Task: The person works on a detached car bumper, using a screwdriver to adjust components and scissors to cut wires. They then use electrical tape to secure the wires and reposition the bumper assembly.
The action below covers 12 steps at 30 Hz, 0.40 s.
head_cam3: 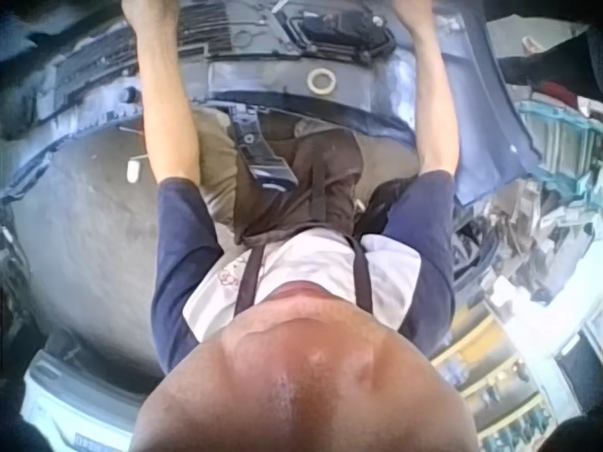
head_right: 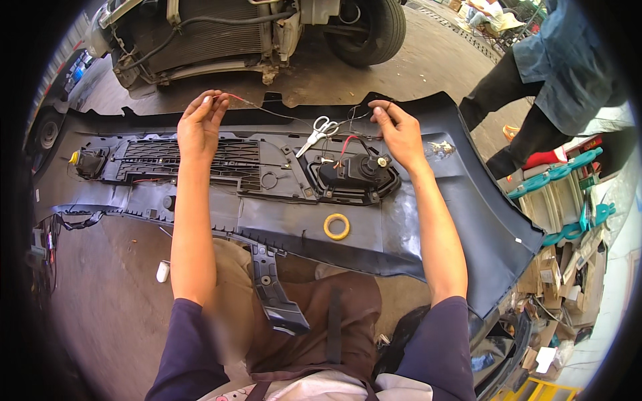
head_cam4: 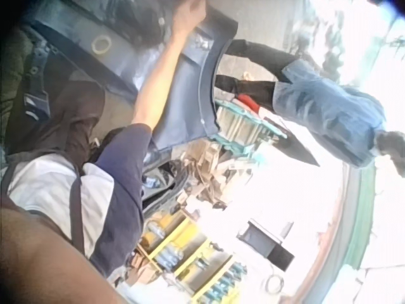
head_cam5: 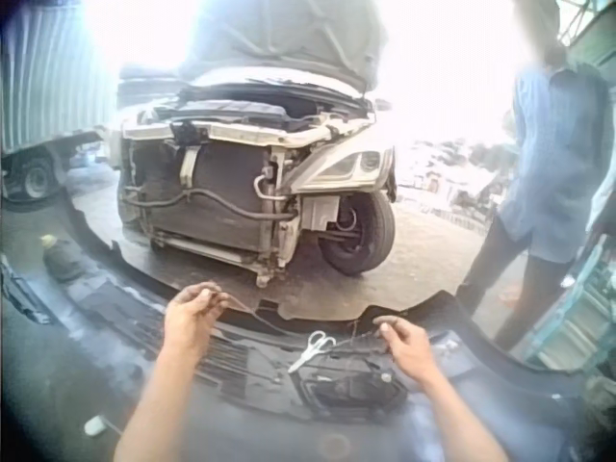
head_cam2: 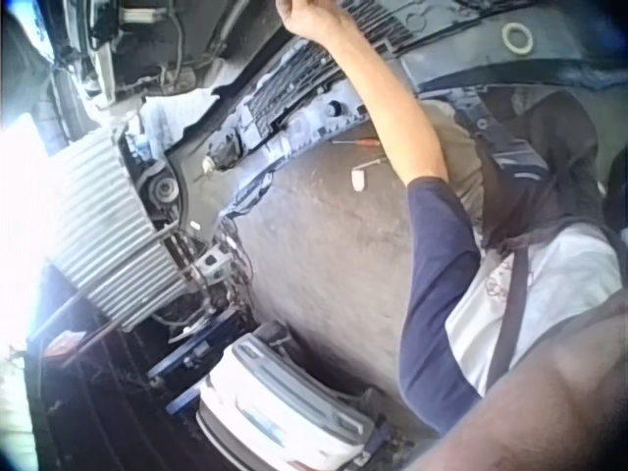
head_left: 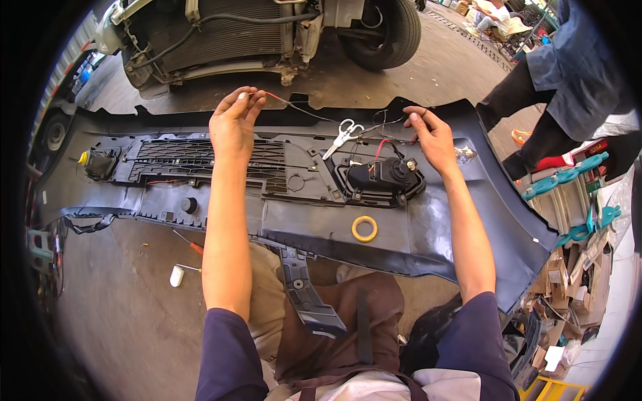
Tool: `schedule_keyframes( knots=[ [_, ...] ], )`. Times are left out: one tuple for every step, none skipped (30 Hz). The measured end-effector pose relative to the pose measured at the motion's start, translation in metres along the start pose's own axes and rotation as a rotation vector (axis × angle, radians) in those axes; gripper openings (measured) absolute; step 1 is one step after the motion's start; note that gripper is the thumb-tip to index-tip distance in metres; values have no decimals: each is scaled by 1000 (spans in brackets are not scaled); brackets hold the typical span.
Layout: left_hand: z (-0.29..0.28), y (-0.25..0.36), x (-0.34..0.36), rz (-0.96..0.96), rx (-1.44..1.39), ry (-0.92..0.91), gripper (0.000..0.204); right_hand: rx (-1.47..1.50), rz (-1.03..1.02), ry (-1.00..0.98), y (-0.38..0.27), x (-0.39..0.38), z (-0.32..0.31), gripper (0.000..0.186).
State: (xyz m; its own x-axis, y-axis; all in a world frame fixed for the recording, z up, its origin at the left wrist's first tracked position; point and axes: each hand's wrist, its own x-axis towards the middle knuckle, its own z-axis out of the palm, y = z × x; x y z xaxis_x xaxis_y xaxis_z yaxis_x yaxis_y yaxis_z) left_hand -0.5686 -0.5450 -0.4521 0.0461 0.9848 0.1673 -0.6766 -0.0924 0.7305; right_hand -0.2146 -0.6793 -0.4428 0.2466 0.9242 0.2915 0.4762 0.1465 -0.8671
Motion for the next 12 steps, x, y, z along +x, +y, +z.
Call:
schedule_keyframes(
  knots=[
    [-1, -1, 1, -17, -19, 12, 18, -5, -17, -2, 3, -1, 0, 24],
    [-2, -1, 2, -32, -34, 28, 18, -95, 7, -15, -6, -3, 1, 22],
    [-4, -1, 2, -46, -48, 44, 18, -149, -60, -6, -8, -3, 2, 22],
    [-4, -1, 3, -55, -57, 68, 18, -203, -127, 1, -9, -2, 3, 22],
    [-3, -2, 3, -56, -62, 74, 18, -258, -194, 11, -10, -2, 2, 22],
    [-2, -2, 2, -56, -66, 80, 18, -266, -211, 7, -12, -2, 1, 22],
    [-1, -3, 1, -57, -70, 87, 18, -299, -237, 10, -11, -1, -1, 22],
    [-1, -4, 2, -61, -71, 84, 19, -331, -264, 13, -9, 1, -2, 22],
    [-2, -5, 2, -65, -71, 80, 19, -363, -290, 15, -9, 3, -4, 22],
    [-3, -5, 3, -69, -72, 77, 19, -395, -322, 9, -8, 4, -5, 22],
    [-4, -5, 3, -65, -59, 80, 20, -426, -354, 3, -10, 5, -7, 22],
    [-4, -6, 3, -61, -47, 82, 20, -458, -386, -4, -12, 6, -8, 22]
  ],
)
